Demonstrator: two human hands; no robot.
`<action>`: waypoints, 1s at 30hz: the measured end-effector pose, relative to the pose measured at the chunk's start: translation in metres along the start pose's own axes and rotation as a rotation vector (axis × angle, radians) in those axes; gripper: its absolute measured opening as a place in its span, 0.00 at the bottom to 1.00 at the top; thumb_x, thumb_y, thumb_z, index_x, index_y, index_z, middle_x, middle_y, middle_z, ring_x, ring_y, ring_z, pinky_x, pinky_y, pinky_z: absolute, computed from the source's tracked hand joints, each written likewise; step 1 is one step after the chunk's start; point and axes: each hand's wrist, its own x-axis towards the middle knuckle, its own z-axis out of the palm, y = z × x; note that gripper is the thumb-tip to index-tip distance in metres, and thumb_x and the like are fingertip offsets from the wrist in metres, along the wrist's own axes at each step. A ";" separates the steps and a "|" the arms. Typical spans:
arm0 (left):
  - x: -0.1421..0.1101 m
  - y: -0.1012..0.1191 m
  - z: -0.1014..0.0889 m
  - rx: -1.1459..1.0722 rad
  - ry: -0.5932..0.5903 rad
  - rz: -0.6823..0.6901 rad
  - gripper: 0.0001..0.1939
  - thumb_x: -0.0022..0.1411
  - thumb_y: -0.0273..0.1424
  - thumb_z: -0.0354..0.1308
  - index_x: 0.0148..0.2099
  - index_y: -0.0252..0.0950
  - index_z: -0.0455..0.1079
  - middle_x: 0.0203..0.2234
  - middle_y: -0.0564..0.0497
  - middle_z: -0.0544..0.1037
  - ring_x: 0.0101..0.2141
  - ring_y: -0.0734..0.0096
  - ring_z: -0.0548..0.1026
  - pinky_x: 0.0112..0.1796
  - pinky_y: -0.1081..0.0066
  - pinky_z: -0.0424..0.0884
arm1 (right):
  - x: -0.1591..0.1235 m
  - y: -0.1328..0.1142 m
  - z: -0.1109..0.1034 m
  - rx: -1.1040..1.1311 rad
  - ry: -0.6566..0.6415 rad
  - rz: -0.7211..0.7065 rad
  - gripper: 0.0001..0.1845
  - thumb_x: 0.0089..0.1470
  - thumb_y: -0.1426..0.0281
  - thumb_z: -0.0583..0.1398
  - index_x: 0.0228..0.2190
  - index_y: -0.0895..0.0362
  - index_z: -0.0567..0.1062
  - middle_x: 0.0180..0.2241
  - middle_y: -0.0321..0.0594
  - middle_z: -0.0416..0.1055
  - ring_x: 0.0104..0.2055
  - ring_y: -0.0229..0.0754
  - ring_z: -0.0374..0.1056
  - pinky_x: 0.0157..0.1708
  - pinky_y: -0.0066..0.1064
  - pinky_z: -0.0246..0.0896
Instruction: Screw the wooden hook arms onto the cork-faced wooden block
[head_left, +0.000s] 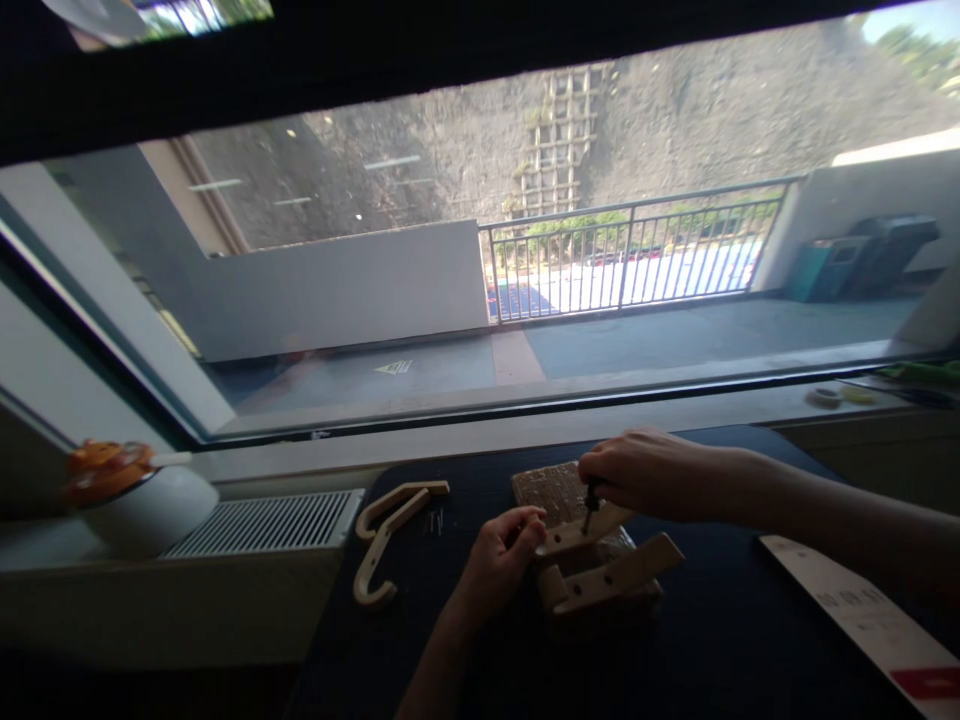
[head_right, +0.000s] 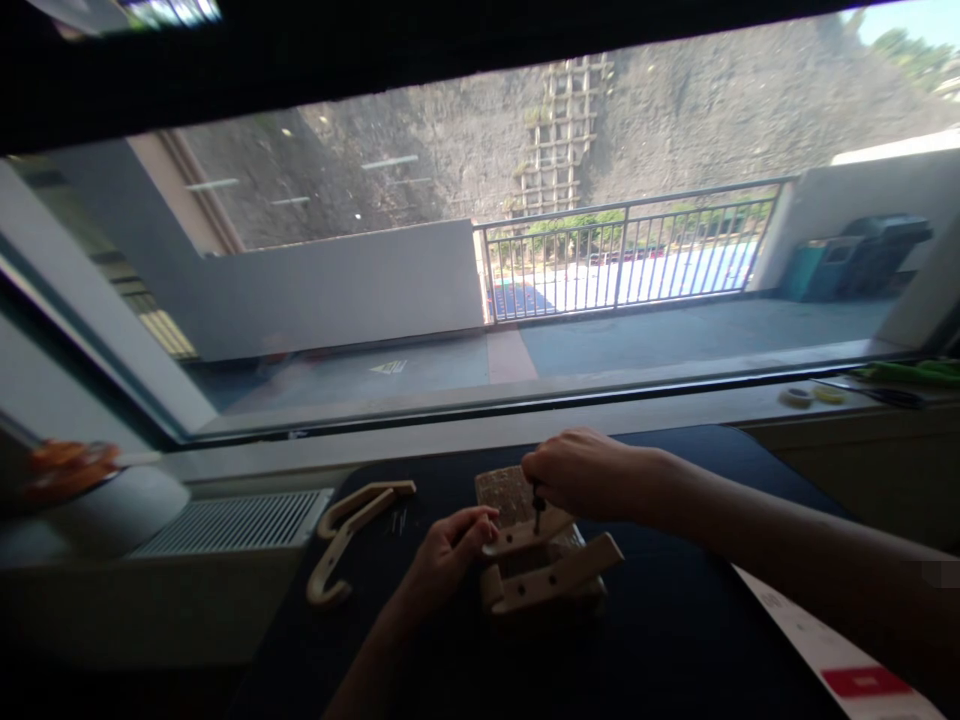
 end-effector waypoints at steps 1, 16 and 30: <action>0.000 0.000 0.000 0.007 0.003 0.001 0.24 0.60 0.45 0.53 0.48 0.30 0.71 0.34 0.46 0.77 0.35 0.66 0.72 0.38 0.70 0.67 | 0.000 0.000 0.000 -0.012 0.001 0.008 0.09 0.55 0.73 0.53 0.32 0.57 0.74 0.30 0.42 0.75 0.32 0.44 0.71 0.27 0.30 0.53; -0.001 -0.001 0.000 0.050 0.016 0.007 0.24 0.59 0.44 0.54 0.49 0.30 0.71 0.34 0.47 0.77 0.35 0.66 0.71 0.37 0.70 0.66 | -0.001 -0.002 -0.003 0.005 0.025 0.009 0.16 0.50 0.73 0.55 0.42 0.55 0.73 0.33 0.42 0.76 0.33 0.46 0.72 0.26 0.30 0.52; 0.000 -0.002 0.002 0.032 0.021 0.003 0.22 0.60 0.43 0.54 0.47 0.31 0.72 0.31 0.49 0.75 0.33 0.68 0.70 0.36 0.71 0.65 | -0.002 0.001 -0.003 -0.035 -0.009 0.038 0.10 0.55 0.73 0.54 0.35 0.57 0.75 0.30 0.43 0.75 0.32 0.45 0.71 0.27 0.30 0.53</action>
